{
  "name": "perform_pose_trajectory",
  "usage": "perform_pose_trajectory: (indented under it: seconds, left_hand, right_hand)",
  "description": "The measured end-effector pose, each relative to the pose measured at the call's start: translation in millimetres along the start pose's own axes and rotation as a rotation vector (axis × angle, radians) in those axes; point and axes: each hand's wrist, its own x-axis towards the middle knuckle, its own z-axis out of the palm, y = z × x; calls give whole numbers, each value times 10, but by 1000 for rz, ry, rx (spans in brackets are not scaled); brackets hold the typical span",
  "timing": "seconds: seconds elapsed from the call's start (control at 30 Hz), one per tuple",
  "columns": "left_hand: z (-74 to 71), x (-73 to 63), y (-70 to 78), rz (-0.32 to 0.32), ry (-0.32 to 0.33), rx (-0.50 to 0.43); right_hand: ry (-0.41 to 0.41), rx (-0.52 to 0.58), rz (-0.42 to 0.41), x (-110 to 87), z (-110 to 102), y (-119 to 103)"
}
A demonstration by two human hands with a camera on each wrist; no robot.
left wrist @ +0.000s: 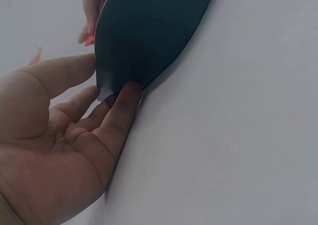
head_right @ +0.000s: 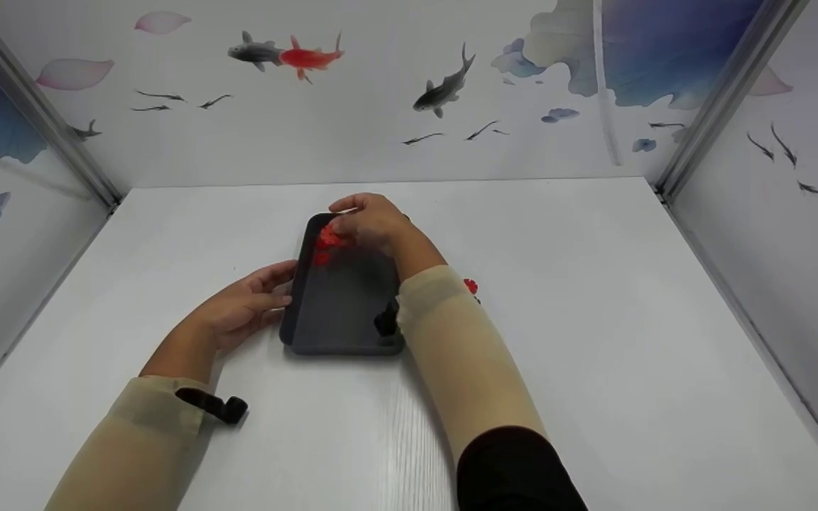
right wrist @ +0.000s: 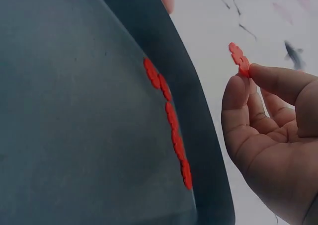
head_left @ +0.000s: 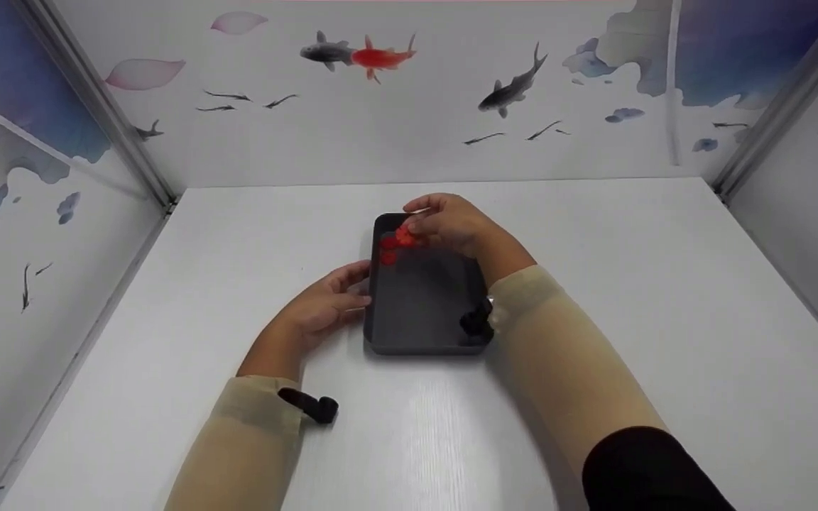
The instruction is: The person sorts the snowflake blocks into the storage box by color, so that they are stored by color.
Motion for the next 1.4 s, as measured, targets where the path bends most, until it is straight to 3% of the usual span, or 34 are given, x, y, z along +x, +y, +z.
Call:
perform_pose_trajectory:
  seconds: [0.33, 0.77, 1.3, 1.4]
  left_hand:
    - [5, -9, 12, -3, -21, 9]
    - [1, -25, 16, -8, -13, -2]
    - [-3, 2, 9, 5, -30, -5]
    - [-1, 4, 8, 7, -32, -3]
  right_hand:
    - [129, -205, -17, 120, 23, 219]
    - [156, -465, -16, 163, 25, 312]
    - [157, -508, -33, 165, 11, 309]
    - [164, -472, -36, 159, 13, 288]
